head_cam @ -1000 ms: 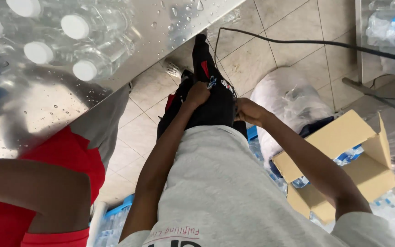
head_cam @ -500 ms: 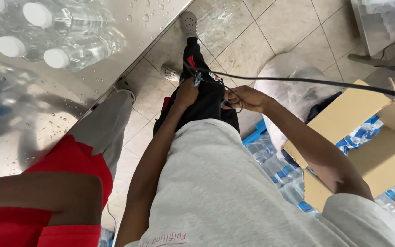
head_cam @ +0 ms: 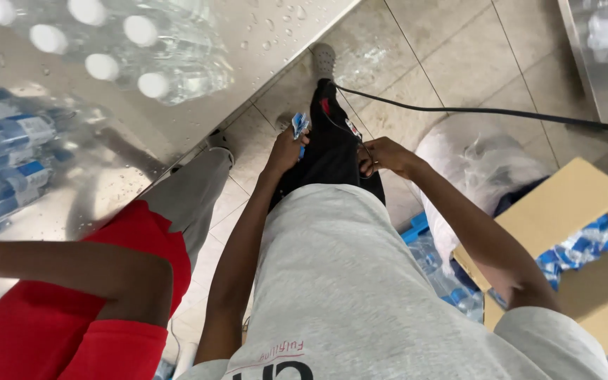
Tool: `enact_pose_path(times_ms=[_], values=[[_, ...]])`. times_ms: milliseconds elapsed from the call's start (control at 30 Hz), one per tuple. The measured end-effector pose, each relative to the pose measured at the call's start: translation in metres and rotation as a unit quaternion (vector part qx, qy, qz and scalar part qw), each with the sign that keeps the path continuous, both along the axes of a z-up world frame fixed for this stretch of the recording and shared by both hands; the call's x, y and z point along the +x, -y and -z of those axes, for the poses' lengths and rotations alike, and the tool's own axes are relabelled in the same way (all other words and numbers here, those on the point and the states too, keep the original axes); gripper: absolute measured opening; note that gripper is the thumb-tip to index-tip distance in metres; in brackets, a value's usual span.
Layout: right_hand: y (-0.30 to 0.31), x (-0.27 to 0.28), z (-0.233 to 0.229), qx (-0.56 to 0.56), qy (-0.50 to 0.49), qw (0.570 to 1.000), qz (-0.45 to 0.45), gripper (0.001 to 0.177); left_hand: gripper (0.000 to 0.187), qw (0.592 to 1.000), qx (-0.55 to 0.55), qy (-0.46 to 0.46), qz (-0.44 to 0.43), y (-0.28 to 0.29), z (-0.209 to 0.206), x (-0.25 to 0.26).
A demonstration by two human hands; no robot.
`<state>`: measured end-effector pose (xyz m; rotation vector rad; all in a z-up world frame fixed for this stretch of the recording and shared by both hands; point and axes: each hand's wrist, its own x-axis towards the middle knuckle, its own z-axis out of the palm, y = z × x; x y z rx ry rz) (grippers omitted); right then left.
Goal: The person is manually applying labels to plastic water bottles.
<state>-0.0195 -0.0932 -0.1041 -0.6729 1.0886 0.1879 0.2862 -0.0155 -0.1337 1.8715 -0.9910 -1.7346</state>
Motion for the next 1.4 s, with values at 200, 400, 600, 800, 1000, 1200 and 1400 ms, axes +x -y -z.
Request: enact_pose_path(times_ms=[200, 400, 600, 800, 1000, 1200, 1400], values=[[0.064, 0.012, -0.01, -0.137, -0.06, 0.975, -0.163, 0.022, 0.044, 0.943, -0.057, -0.206, -0.255, -0.022, -0.063, 0.039], [0.184, 0.028, -0.068, -0.349, -0.114, 0.913, -0.178, 0.031, 0.052, 0.817, -0.078, -0.428, -0.379, -0.012, -0.144, 0.024], [0.241, 0.13, -0.159, -0.423, 0.155, 0.887, -0.104, 0.026, 0.044, 0.816, -0.111, -0.448, -0.347, 0.05, -0.189, 0.011], [0.247, 0.211, -0.263, -0.391, 0.34, 0.812, -0.27, 0.034, 0.041, 0.846, -0.129, -0.415, -0.309, 0.112, -0.222, 0.007], [0.263, 0.223, -0.262, -0.403, 0.361, 0.758, -0.364, 0.031, 0.029, 0.859, -0.192, -0.351, -0.321, 0.132, -0.229, -0.001], [0.267, 0.239, -0.243, -0.351, 0.351, 0.788, -0.364, 0.028, 0.036, 0.814, -0.223, -0.345, -0.411, 0.113, -0.255, -0.01], [0.258, 0.249, -0.231, -0.334, 0.414, 0.78, -0.33, 0.019, 0.074, 0.743, -0.278, -0.358, -0.493, 0.09, -0.24, -0.025]])
